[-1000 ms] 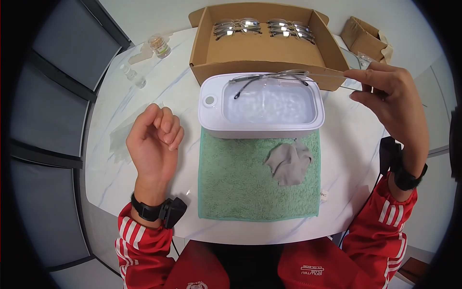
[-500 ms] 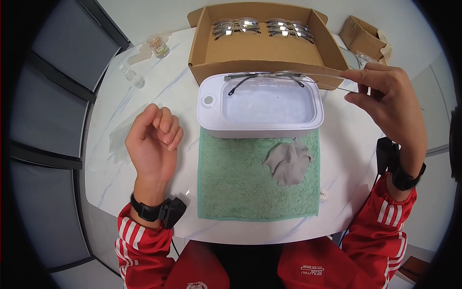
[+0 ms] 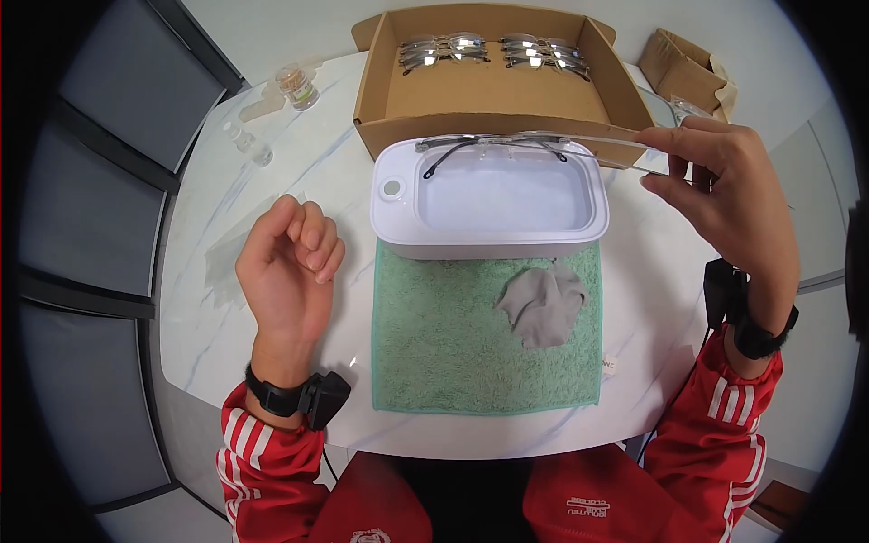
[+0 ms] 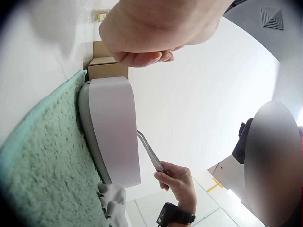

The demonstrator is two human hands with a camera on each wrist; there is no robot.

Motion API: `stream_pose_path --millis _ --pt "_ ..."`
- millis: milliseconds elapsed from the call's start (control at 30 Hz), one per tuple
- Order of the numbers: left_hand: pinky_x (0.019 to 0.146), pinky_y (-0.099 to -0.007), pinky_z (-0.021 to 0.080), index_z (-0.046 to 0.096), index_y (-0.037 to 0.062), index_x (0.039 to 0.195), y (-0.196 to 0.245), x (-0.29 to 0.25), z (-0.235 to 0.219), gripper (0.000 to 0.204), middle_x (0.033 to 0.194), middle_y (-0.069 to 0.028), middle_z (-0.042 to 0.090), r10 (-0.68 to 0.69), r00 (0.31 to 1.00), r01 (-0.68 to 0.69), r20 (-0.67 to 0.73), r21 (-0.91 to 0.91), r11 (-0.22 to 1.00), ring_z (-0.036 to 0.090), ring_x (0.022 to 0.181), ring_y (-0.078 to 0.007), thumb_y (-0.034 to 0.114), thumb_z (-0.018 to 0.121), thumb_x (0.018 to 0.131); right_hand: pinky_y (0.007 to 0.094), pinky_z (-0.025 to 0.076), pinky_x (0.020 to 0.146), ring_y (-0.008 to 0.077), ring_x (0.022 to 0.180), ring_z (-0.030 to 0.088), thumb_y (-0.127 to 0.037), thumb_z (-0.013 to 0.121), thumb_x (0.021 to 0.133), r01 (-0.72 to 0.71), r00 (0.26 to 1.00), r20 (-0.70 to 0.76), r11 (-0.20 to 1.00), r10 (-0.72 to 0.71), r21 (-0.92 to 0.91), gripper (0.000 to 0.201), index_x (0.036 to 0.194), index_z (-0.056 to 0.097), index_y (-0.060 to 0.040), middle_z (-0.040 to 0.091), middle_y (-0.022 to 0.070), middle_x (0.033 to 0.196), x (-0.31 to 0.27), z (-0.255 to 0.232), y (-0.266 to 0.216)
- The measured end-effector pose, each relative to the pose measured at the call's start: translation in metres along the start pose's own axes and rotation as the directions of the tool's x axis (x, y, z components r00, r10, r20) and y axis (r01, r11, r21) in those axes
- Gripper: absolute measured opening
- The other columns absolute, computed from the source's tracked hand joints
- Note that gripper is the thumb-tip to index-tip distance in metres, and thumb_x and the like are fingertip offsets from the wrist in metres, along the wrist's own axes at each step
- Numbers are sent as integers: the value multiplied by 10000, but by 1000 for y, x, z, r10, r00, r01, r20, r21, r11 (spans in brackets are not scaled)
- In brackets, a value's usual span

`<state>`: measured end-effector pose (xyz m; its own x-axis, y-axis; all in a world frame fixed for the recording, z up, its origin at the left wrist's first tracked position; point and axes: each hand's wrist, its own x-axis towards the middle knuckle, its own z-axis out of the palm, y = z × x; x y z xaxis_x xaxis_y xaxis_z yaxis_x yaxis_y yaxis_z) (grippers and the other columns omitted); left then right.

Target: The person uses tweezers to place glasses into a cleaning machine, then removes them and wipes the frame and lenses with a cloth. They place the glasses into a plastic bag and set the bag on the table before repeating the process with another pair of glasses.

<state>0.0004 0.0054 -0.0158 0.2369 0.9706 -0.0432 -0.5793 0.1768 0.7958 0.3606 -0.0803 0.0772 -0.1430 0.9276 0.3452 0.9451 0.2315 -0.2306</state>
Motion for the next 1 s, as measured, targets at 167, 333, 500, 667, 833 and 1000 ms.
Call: stream_pose_path --millis 167,333,500,667,833,1000 --pt "481 -236 314 349 127 746 0 -1 1 277 686 -4 380 0 1000 0 -12 5 1000 331 566 -101 177 467 991 322 378 525 143 558 463 31 787 756 26 1000 -1 1000 -26 4 365 1117 748 -8 575 63 723 -1 -4 -2" --pt "495 -259 347 421 116 742 -1 2 -4 287 658 -17 462 -15 1000 15 10 -31 999 395 539 -109 218 510 995 333 391 551 197 580 488 27 764 763 90 995 -48 996 -91 -25 320 1080 741 -9 542 90 695 -4 -21 -11" --pt "489 -242 317 401 125 748 0 3 -5 278 673 -2 403 11 1000 -12 -18 -27 1000 346 555 -99 199 486 1002 307 396 550 179 601 516 33 771 764 61 994 -87 996 -67 -70 346 1105 730 -17 572 91 731 -20 -15 -22" --pt "489 -245 305 403 128 740 0 3 -2 292 659 -1 420 16 998 -17 -66 -19 1000 343 554 -93 209 485 1008 285 464 580 190 629 587 86 780 727 135 950 -263 982 -167 -135 425 1135 741 -29 658 112 812 -33 5 -13" --pt "490 -244 301 396 133 732 2 3 1 303 656 -1 426 33 994 -29 -105 42 999 337 550 -92 209 479 1013 296 466 572 198 635 598 90 785 715 174 945 -263 980 -195 -101 445 1142 748 -32 642 105 770 -34 29 -3" --pt "496 -248 319 393 123 740 0 4 -8 298 666 -10 451 43 998 -42 -48 27 999 361 548 -95 207 490 1008 289 440 550 189 612 578 87 784 717 147 954 -244 980 -176 -133 434 1132 749 -35 618 92 740 -39 33 5"
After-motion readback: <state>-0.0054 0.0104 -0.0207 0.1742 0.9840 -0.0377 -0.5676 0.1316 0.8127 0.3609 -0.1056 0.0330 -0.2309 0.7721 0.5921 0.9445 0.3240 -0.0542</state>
